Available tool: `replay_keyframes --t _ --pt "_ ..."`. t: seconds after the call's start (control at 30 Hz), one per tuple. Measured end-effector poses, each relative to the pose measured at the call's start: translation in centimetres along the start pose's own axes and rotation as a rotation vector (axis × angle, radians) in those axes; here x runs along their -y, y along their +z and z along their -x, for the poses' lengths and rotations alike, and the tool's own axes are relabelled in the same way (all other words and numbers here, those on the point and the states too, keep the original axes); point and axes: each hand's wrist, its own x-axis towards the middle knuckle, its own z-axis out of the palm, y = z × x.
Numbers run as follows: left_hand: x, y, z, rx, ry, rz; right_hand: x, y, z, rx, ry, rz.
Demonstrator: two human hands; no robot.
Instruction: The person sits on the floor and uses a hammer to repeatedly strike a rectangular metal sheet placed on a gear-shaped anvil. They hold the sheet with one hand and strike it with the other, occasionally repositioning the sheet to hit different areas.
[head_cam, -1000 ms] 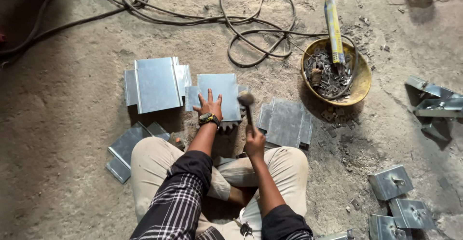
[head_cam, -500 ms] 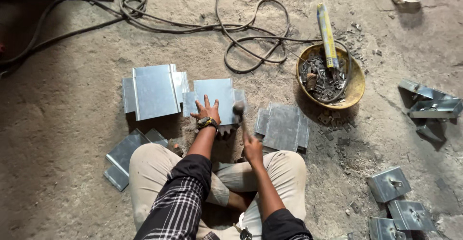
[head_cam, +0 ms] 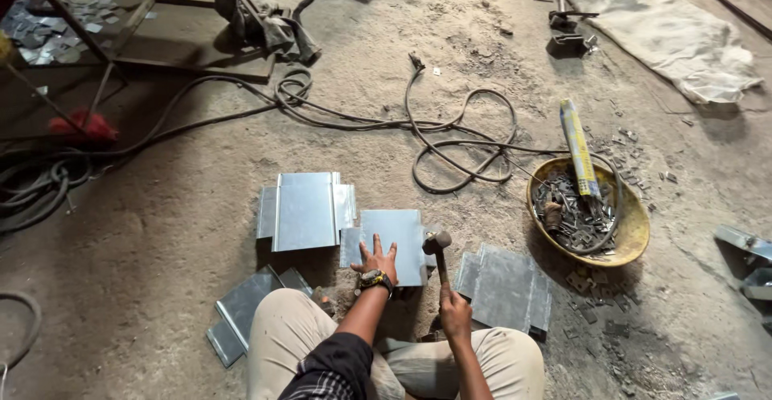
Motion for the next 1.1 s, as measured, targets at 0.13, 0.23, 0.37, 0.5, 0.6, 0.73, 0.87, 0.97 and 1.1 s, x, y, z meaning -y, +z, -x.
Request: replay_keyframes --t 0.13,0.23,0.37,0.5,0.6,0.73,0.87,0.97,1.1 --pt "0.6 -0.2 1.3 0.042 0.017 0.001 -0.3 1.7 -0.7 0.031 0.003 0.114" --pt "0.2 0.4 1.3 0.014 0.032 -0.005 -0.7 1.7 -0.4 0.053 0.024 0.119" --pt "0.2 0.3 -0.2 -0.144 0.100 -0.058 -0.4 2.1 -0.8 0.055 0.035 0.151" --pt "-0.2 -1.7 -1.3 -0.039 0.158 -0.143 -0.8 2.1 -0.6 0.089 0.102 0.177" --pt "-1.0 -3.6 -1.4 0.085 0.144 -0.128 -1.0 1.9 -0.7 0.146 0.190 0.151" --pt "-1.2 -4.7 -1.4 0.120 0.105 -0.137 -1.3 2.4 -1.0 0.127 0.139 0.099" --pt "-1.1 -4.8 -1.4 0.086 0.113 -0.130 -1.6 1.8 -1.3 0.110 0.084 0.098" --pt "-0.9 -4.5 -0.4 0.113 0.101 -0.116 -1.2 1.3 -1.0 0.092 0.058 0.113" --pt "-0.6 -3.7 1.9 0.120 0.121 -0.118 0.2 0.4 -0.3 0.076 0.067 0.103"
